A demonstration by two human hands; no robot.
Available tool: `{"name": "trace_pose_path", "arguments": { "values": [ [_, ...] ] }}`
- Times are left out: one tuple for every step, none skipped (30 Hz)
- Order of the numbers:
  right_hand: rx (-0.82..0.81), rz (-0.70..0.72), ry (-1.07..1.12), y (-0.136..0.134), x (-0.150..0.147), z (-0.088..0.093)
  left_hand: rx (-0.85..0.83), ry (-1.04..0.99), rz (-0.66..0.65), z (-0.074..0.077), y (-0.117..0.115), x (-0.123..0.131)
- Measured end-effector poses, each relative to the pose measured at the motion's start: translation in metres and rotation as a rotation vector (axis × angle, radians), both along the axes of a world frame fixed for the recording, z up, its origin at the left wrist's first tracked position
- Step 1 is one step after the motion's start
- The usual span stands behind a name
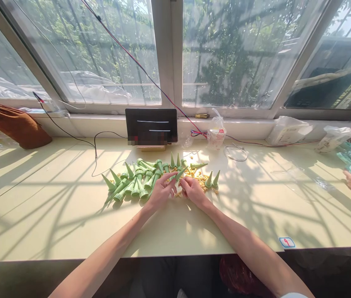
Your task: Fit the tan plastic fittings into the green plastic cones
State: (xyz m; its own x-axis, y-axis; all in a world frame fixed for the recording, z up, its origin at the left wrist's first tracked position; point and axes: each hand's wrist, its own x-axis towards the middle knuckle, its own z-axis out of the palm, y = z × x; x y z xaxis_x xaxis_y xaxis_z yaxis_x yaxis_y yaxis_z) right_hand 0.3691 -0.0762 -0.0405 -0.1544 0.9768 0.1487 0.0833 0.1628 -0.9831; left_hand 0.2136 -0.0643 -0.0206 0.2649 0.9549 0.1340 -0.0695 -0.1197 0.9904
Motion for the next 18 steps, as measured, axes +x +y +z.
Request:
{"name": "trace_pose_path", "arguments": {
  "values": [
    [0.033,-0.029,-0.047,-0.0005,-0.0001,0.0002,-0.002,0.007,0.013,-0.0001,-0.0002,0.0003],
    [0.075,-0.063,-0.097,-0.0012,-0.0001,0.0008,-0.005,0.016,0.027,0.0,-0.0004,0.0005],
    [0.126,-0.101,-0.148,-0.002,-0.0002,0.0017,-0.009,0.026,0.043,0.0003,-0.0005,0.0006],
    [0.183,-0.139,-0.199,-0.0026,-0.0002,0.0029,-0.01,0.032,0.063,0.0008,-0.0005,0.0006],
    [0.241,-0.174,-0.249,-0.0032,-0.0002,0.0042,-0.008,0.032,0.088,0.0014,-0.0004,0.0005],
    [0.295,-0.202,-0.295,-0.0036,-0.0002,0.0054,-0.005,0.028,0.116,0.002,0.0,0.0002],
    [0.342,-0.224,-0.336,-0.0036,-0.0001,0.0063,-0.004,0.019,0.144,0.0026,0.0004,-0.0001],
    [0.379,-0.241,-0.373,-0.0034,0.0001,0.0069,-0.005,0.01,0.167,0.0031,0.001,-0.0004],
    [0.405,-0.253,-0.405,-0.0029,0.0004,0.007,-0.01,0.002,0.182,0.0036,0.0015,-0.0007],
    [0.425,-0.261,-0.431,-0.0023,0.0008,0.0067,-0.018,-0.003,0.186,0.0041,0.0018,-0.0009],
    [0.441,-0.265,-0.453,-0.0016,0.0014,0.0061,-0.028,-0.003,0.18,0.0045,0.002,-0.0011],
    [0.455,-0.266,-0.474,-0.0009,0.0019,0.0054,-0.034,-0.001,0.17,0.0049,0.002,-0.0012],
    [0.47,-0.264,-0.492,-0.0003,0.0025,0.0046,-0.037,0.004,0.159,0.0052,0.0018,-0.0014],
    [0.484,-0.261,-0.509,0.0001,0.0031,0.004,-0.037,0.014,0.15,0.0054,0.0016,-0.0015],
    [0.497,-0.259,-0.525,0.0003,0.0036,0.0035,-0.038,0.025,0.142,0.0054,0.0013,-0.0017],
    [0.508,-0.258,-0.539,0.0003,0.0041,0.0032,-0.04,0.037,0.135,0.0053,0.0011,-0.0019],
    [0.516,-0.258,-0.55,0.0001,0.0044,0.003,-0.041,0.045,0.125,0.005,0.001,-0.0022],
    [0.523,-0.259,-0.559,-0.0002,0.0046,0.0029,-0.042,0.05,0.114,0.0045,0.0011,-0.0026]
  ]
}}
